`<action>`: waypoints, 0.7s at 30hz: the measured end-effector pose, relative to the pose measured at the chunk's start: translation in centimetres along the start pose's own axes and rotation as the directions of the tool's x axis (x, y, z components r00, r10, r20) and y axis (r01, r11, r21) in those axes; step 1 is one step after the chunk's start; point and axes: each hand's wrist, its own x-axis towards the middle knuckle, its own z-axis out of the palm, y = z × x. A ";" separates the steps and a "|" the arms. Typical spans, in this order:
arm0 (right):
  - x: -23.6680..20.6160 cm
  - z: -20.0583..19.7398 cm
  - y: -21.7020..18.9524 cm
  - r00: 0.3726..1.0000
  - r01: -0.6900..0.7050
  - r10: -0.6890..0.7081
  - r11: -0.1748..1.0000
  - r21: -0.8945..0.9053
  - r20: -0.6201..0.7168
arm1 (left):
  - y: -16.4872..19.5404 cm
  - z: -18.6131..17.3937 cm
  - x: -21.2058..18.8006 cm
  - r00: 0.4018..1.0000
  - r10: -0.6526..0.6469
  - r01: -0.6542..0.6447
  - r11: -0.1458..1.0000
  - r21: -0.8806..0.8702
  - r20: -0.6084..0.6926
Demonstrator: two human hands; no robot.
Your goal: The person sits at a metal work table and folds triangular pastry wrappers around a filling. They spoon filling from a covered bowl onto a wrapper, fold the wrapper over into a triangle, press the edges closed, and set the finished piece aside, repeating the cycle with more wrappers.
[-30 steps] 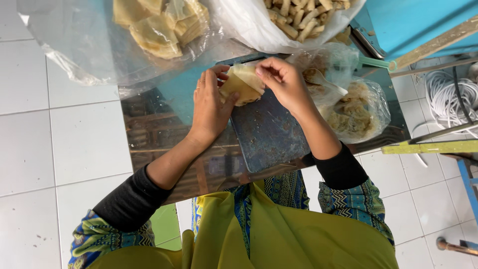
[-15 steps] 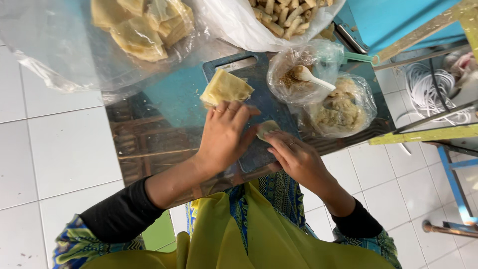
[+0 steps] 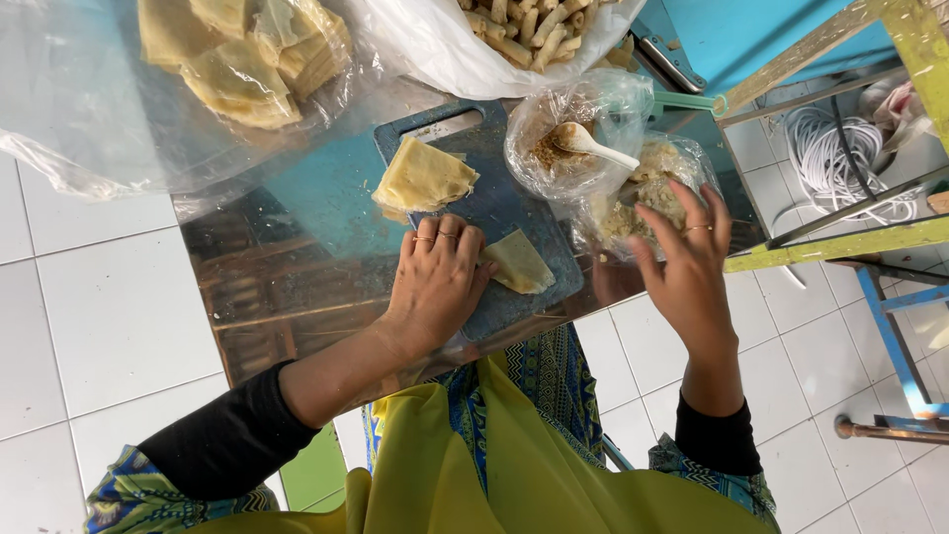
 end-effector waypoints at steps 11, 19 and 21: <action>-1.7 2.4 0.4 0.999 -0.034 0.030 0.995 -0.095 -0.044 | 0.0 -0.3 0.2 0.997 -0.012 0.013 1.000 -0.008 0.081; -1.7 4.3 0.7 0.989 -0.065 0.060 0.998 -0.028 -0.138 | -0.2 -0.4 0.3 0.995 -0.003 0.007 0.999 -0.041 0.100; -1.6 4.6 0.8 0.986 -0.065 0.062 0.998 -0.013 -0.156 | -0.3 -0.5 0.3 0.994 -0.002 0.007 0.999 -0.047 0.105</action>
